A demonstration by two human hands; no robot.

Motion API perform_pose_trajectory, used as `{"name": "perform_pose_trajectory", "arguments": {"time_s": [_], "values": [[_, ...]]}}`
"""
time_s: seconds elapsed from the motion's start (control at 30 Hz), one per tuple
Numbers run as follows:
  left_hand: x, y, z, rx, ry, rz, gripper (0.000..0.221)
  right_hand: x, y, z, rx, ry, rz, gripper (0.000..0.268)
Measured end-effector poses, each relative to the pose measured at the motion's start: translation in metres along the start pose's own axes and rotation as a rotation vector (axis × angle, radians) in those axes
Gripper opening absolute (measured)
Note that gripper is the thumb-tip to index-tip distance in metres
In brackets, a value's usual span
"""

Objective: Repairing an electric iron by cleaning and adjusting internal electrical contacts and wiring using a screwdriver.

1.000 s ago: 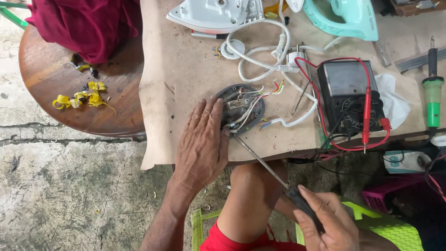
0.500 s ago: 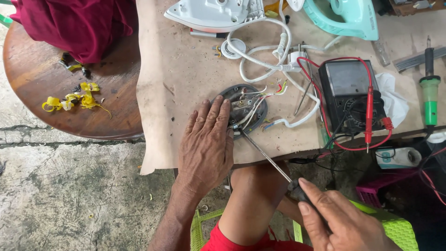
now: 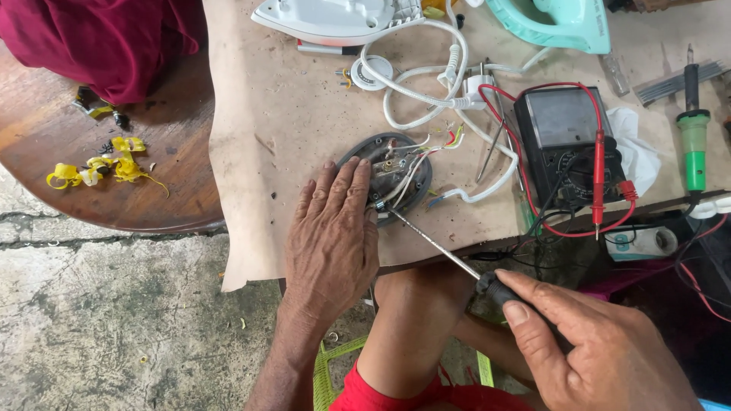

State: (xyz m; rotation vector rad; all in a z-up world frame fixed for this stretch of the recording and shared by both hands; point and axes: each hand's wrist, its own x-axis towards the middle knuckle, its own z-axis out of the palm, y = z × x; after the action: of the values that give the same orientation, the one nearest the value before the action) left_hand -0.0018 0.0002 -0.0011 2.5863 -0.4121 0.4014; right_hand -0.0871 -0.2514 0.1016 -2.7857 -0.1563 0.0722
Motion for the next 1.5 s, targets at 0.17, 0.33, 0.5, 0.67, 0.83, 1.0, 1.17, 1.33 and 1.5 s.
{"name": "perform_pose_trajectory", "arguments": {"time_s": [0.17, 0.33, 0.5, 0.67, 0.83, 1.0, 1.17, 1.33, 1.5], "values": [[-0.001, -0.001, 0.000, 0.007, -0.011, -0.001, 0.064, -0.007, -0.015, 0.007, 0.038, -0.003, 0.242, 0.043], [0.001, 0.000, -0.001, -0.022, -0.015, 0.004, 0.065, -0.024, -0.003, 0.036, -0.004, -0.056, 0.298, 0.051], [0.001, 0.000, 0.000, -0.045, -0.031, -0.032, 0.060, -0.043, 0.003, 0.083, 0.077, 0.204, 0.105, 0.045], [0.003, 0.000, 0.001, -0.038, -0.015, -0.036, 0.058, -0.043, 0.017, 0.126, 0.144, 0.311, -0.068, 0.043], [0.003, 0.002, -0.002, -0.037, -0.018, -0.037, 0.056, -0.039, 0.018, 0.138, 0.094, 0.408, -0.138, 0.039], [0.005, 0.001, -0.004, -0.049, -0.040, -0.038, 0.055, -0.041, 0.047, 0.167, 0.148, 0.414, -0.258, 0.043], [0.004, 0.002, -0.006, -0.066, -0.031, -0.034, 0.054, -0.034, 0.043, 0.169, 0.109, 0.469, -0.345, 0.043], [0.007, 0.001, -0.007, -0.079, -0.031, -0.029, 0.054, -0.035, 0.045, 0.176, -0.002, 0.534, -0.368, 0.045], [0.006, 0.001, -0.006, -0.074, -0.028, -0.038, 0.053, -0.045, 0.030, 0.167, 0.437, 0.312, -0.034, 0.043]]}}
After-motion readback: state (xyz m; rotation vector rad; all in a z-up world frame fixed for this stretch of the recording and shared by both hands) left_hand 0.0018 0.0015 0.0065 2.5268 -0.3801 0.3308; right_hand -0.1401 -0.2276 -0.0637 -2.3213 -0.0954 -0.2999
